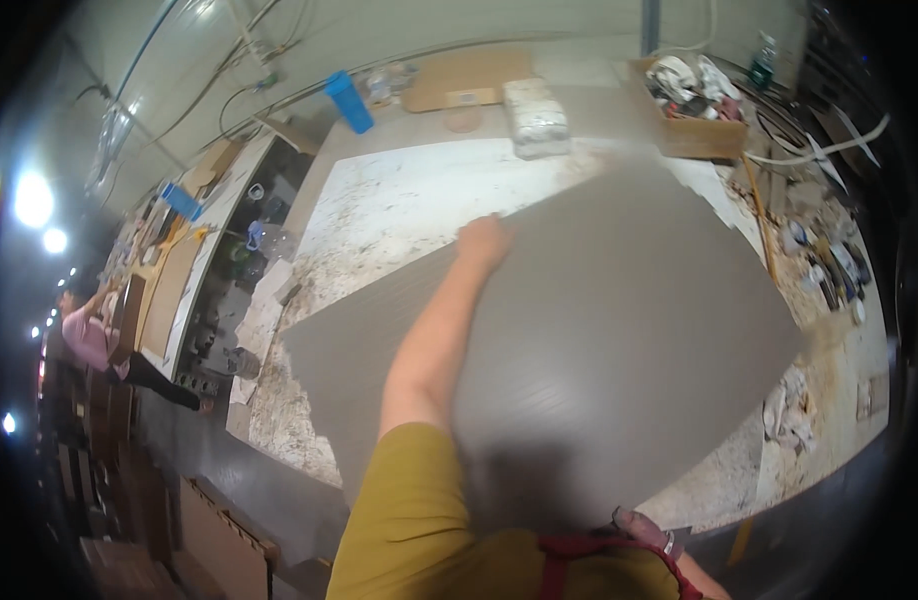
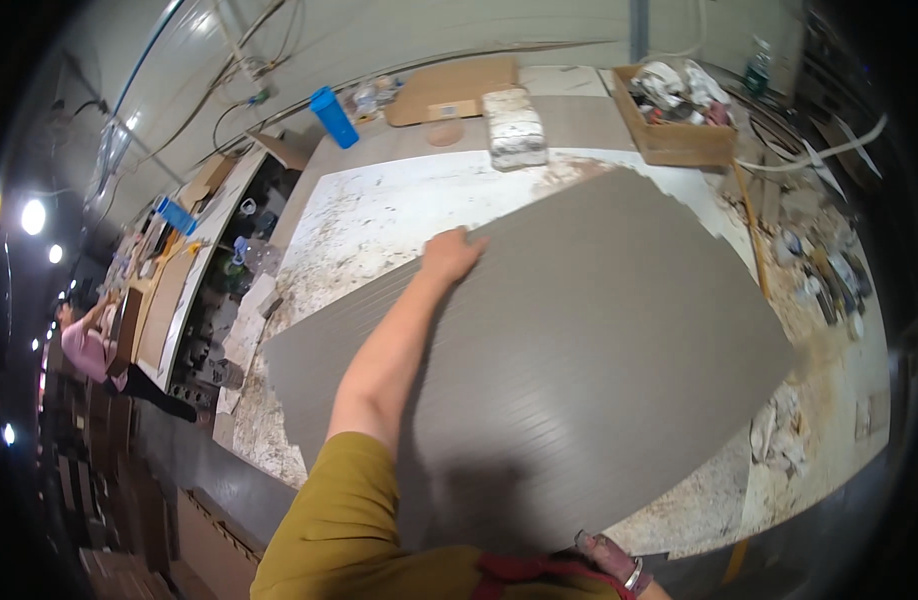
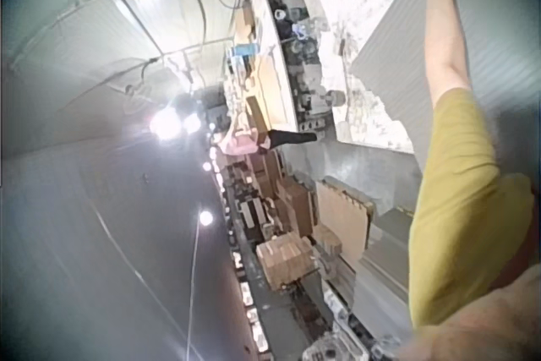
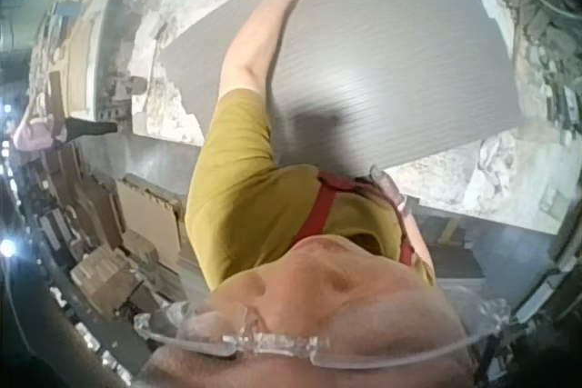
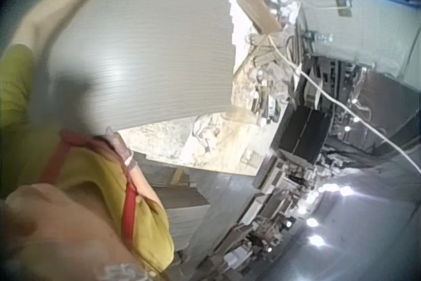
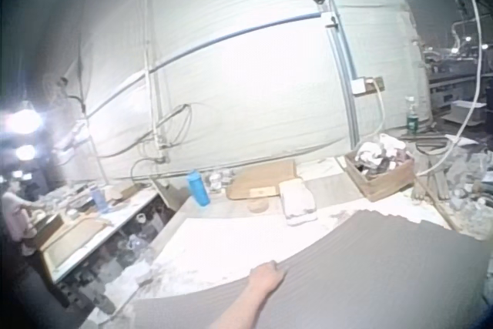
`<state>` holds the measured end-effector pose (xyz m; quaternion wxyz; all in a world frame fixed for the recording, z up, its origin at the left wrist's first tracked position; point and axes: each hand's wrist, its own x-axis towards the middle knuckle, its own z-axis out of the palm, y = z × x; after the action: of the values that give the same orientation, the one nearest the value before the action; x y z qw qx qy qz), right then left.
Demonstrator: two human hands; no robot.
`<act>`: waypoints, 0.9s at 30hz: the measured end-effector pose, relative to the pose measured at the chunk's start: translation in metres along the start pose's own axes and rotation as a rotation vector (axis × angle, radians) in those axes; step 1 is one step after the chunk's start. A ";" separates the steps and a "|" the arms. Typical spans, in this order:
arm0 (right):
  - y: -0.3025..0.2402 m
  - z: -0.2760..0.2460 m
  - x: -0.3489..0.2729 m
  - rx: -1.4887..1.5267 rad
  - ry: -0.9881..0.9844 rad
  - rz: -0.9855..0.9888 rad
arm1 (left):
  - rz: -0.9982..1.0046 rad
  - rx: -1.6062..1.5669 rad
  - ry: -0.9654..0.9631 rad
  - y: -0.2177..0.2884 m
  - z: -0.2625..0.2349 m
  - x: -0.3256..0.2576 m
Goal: The person wipes the surface of a grooved wood panel using a cloth, applies a liquid from a bottle, and repeats the wiping process before flipping the panel and wiping the other side.
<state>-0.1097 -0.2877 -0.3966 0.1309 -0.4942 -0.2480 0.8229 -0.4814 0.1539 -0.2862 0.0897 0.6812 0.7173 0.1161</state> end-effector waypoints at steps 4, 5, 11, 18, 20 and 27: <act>-0.045 0.026 0.004 -0.017 0.124 0.049 | 0.120 -0.001 0.019 0.008 0.019 0.044; -0.056 0.031 0.008 -0.023 0.140 0.064 | 0.154 -0.006 0.019 0.010 0.025 0.056; -0.081 0.038 0.017 -0.065 0.222 0.136 | 0.299 -0.031 -0.020 0.037 0.047 0.109; -0.082 0.042 0.005 -0.091 0.235 0.143 | 0.246 -0.163 0.105 -0.048 -0.021 0.075; -0.077 0.049 0.001 -0.050 0.281 0.137 | 0.297 -0.392 0.078 -0.076 -0.050 0.041; -0.091 0.037 0.032 -0.455 0.192 -0.092 | -0.014 -0.339 0.185 -0.156 -0.143 -0.195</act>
<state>-0.1605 -0.2072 -0.3572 0.0764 -0.5749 -0.4353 0.6886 -0.6607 -0.0541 -0.2006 0.1376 0.6376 0.6975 0.2969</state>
